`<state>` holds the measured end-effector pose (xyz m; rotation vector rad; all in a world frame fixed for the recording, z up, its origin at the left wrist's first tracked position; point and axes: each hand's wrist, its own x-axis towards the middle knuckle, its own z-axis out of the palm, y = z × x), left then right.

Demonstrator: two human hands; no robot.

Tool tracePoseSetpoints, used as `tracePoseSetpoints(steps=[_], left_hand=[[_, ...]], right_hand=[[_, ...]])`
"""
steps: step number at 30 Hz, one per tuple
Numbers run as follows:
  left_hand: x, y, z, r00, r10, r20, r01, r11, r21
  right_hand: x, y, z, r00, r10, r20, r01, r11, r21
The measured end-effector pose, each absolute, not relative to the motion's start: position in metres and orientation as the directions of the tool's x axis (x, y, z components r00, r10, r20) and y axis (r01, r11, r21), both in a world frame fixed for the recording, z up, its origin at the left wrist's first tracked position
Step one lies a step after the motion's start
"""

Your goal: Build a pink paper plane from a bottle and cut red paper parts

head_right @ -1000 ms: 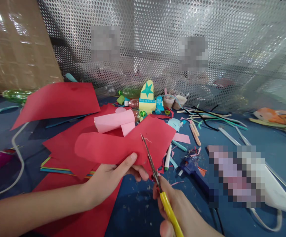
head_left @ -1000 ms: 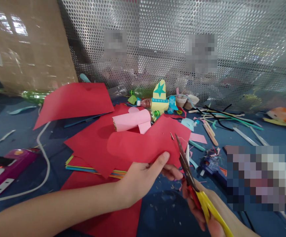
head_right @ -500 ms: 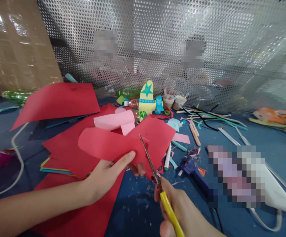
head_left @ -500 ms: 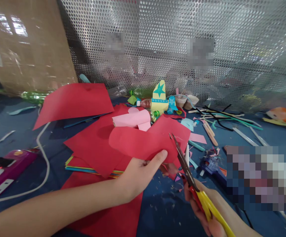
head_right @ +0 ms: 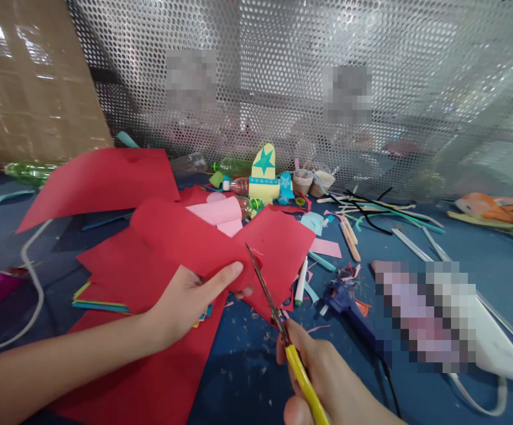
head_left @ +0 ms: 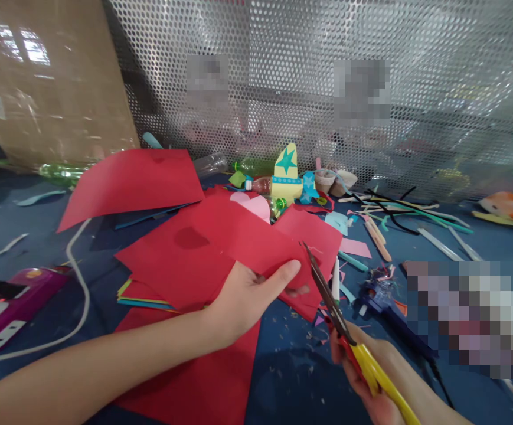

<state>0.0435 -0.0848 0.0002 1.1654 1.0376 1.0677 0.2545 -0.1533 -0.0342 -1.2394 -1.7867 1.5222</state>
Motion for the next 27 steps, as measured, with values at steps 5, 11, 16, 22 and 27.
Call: tracePoseSetpoints(steps=[5, 11, 16, 22, 27], left_hand=[[0.045, -0.083, 0.003, 0.197, 0.979, -0.05, -0.161, 0.083, 0.983], [0.044, -0.084, 0.002, 0.279, 0.96, 0.01, -0.134, 0.029, 0.99], [0.044, -0.087, 0.006, 0.327, 0.944, 0.033, -0.114, 0.004, 0.994], [0.046, -0.091, 0.009, 0.329, 0.944, 0.007, -0.126, 0.036, 0.991], [0.048, -0.09, 0.009, 0.325, 0.945, -0.012, -0.156, 0.067, 0.985]], right_hand=[[0.252, -0.152, -0.031, -0.516, 0.834, -0.192, 0.342, -0.005, -0.94], [0.248, -0.151, -0.035, -0.534, 0.834, -0.138, 0.33, 0.055, -0.942], [0.247, -0.15, -0.042, -0.567, 0.817, -0.102, 0.336, 0.117, -0.934], [0.25, -0.151, -0.049, -0.562, 0.816, -0.134, 0.347, 0.085, -0.934], [0.253, -0.152, -0.053, -0.566, 0.807, -0.17, 0.334, 0.036, -0.942]])
